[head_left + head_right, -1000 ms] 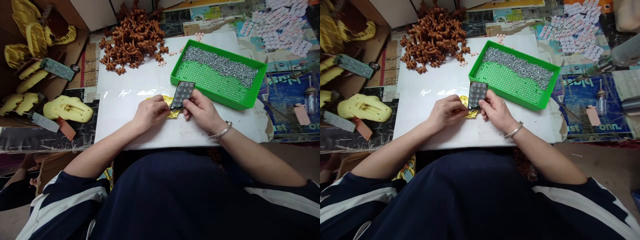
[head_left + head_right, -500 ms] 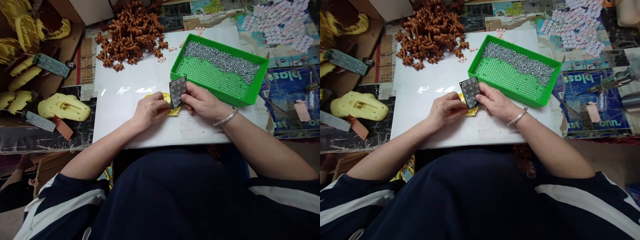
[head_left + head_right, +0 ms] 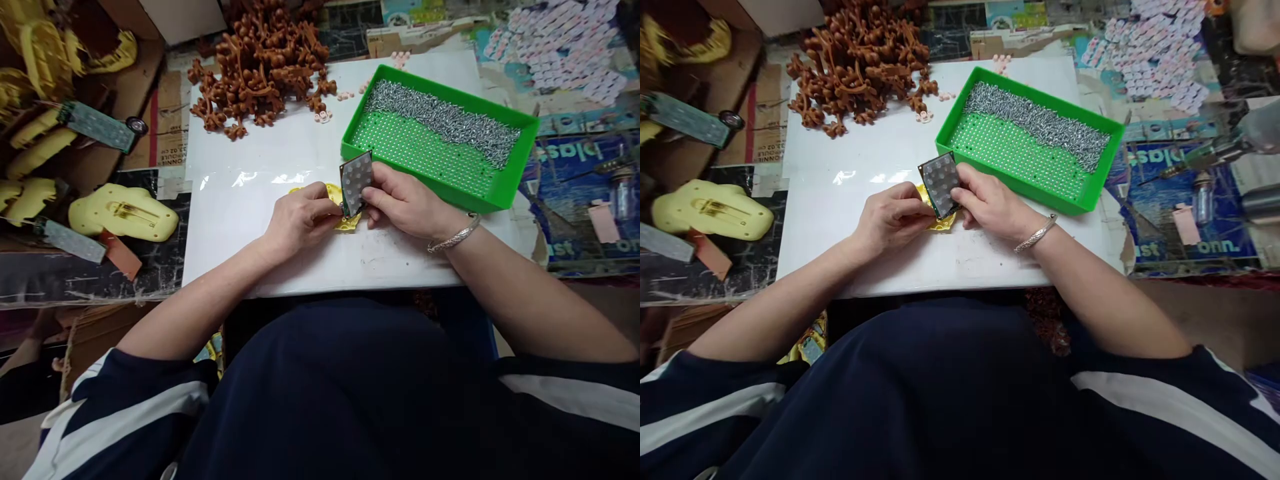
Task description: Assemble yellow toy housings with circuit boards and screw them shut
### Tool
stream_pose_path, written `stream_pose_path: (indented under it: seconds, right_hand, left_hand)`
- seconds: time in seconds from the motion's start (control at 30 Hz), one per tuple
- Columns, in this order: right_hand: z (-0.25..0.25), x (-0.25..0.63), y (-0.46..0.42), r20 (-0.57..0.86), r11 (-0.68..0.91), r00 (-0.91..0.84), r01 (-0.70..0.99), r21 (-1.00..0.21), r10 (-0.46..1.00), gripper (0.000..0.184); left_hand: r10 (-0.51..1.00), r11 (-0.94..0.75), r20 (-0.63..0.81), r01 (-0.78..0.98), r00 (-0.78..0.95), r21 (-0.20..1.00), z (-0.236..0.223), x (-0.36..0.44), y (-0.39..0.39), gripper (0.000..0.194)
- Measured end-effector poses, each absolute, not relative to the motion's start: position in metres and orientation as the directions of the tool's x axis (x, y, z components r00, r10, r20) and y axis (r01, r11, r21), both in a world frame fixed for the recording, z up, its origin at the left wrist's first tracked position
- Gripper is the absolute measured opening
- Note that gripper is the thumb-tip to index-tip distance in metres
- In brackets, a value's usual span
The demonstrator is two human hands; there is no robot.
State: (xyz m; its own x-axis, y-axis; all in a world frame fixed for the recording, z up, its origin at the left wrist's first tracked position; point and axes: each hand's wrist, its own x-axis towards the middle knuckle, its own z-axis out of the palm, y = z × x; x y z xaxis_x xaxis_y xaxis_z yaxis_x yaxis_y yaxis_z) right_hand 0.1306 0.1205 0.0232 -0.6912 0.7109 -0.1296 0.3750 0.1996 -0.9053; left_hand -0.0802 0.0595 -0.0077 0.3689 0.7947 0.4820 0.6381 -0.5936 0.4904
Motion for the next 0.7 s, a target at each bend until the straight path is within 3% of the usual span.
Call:
stream_pose_path:
  seconds: [0.17,0.27,0.7]
  right_hand:
    - [0.041,0.120,0.117,-0.083,0.362,-0.661,0.507,-0.782,0.746,0.015]
    - [0.044,0.118,0.118,-0.116,0.377,-0.668,0.545,-0.749,0.735,0.018]
    - [0.024,0.130,0.122,-0.199,0.108,-0.665,0.391,-0.914,0.720,0.010]
  left_hand:
    - [0.817,-0.573,0.412,0.651,0.405,0.498,-0.006,-0.081,0.060,0.014]
    - [0.821,-0.568,0.399,0.656,0.409,0.496,-0.005,-0.081,0.060,0.014]
    - [0.809,-0.576,0.450,0.665,0.379,0.475,-0.007,-0.081,0.060,0.013]
